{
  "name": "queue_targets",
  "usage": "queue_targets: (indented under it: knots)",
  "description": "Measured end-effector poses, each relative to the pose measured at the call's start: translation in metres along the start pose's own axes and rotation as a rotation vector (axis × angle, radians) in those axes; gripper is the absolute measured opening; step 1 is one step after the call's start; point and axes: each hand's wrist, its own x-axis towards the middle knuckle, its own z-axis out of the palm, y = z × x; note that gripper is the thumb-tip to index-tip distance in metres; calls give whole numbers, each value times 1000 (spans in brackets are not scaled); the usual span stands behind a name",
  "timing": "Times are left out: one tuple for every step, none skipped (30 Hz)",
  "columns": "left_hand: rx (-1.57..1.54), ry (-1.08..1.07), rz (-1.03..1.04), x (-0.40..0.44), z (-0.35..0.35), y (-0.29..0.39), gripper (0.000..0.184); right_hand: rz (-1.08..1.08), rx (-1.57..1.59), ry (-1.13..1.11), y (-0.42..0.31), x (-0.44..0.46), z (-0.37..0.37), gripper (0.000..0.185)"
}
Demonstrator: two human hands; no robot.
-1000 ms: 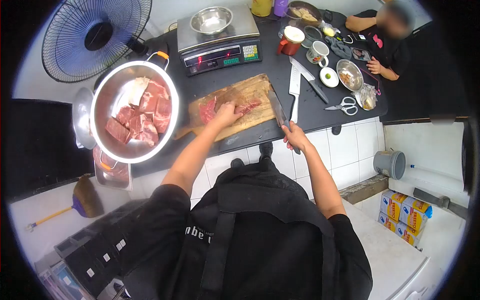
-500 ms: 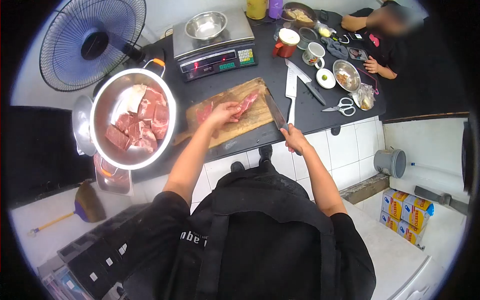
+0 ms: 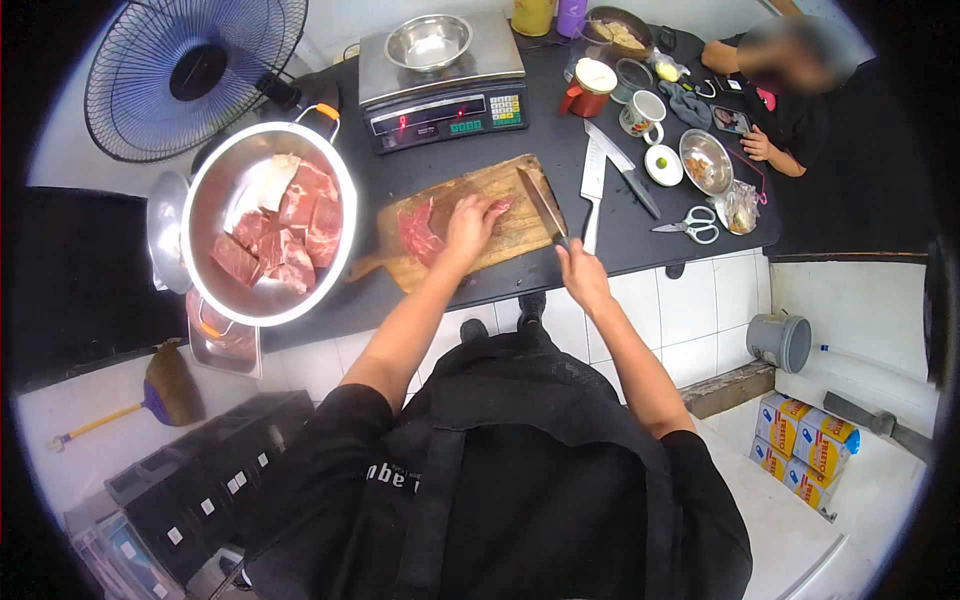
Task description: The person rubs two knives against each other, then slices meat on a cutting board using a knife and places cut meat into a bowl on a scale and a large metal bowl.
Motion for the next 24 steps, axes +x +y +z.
queue_targets:
  knots:
    - [-27,-17,-17,3,7,4,23,21,63,9,-12,0,-3,34]
    - [-36,44,-11,4,21,-5,22,24,61,9,-15,1,-1,34]
    - [-40,44,-10,3,26,-7,22,14,36,-8,-18,3,-1,33]
    - [-27,32,-38,4,30,-10,21,5,12,-25,-19,6,-1,32]
    - [-13,19,-68,3,33,-13,20,-5,-11,-44,-19,8,-1,30]
    - [-15,19,-67,3,32,-11,20,-31,-39,-49,-18,9,2,30]
    - [-52,19,-103,3,30,-9,20,-30,-40,-46,-17,10,4,30]
    - [-88,17,-140,3,29,-6,19,-52,-68,-66,-16,9,6,30]
    - [-89,16,-140,3,29,-3,19,-75,-96,-88,-14,8,9,30]
    - [-62,46,-134,2,28,-1,19,-80,-128,-97,-13,8,13,29]
    - [-34,77,-129,1,27,1,19,-80,-128,-102,-10,7,15,29]
    - [-33,77,-132,2,29,1,19,-85,-132,-94,-10,8,14,29]
    - [-16,64,-149,2,31,1,19,-90,-137,-87,-10,8,14,29]
    - [1,54,-166,3,32,1,19,-93,-137,-90,-10,8,12,29]
    - [2,55,-170,4,34,0,19,-79,-152,-108,-10,8,10,29]
    - [19,65,-168,4,36,-2,18,-65,-168,-125,-10,9,8,29]
    - [36,75,-167,4,39,-3,18,-68,-172,-130,-10,11,9,29]
    - [31,77,-173,5,39,-2,18,-71,-173,-148,-10,13,9,29]
    - [46,84,-186,4,39,-1,18,-69,-179,-167,-8,14,9,30]
    - [58,89,-201,2,40,0,18,-93,-156,-127,-4,14,13,30]
    - [47,89,-208,2,40,3,18,-78,-164,-191,-8,16,8,30]
    - [45,89,-214,2,39,3,18,-76,-162,-192,-7,17,10,28]
    - [46,90,-218,3,37,4,17,-76,-157,-192,-6,19,13,27]
    - [56,85,-225,4,36,5,17,-79,-160,-197,-6,21,14,27]
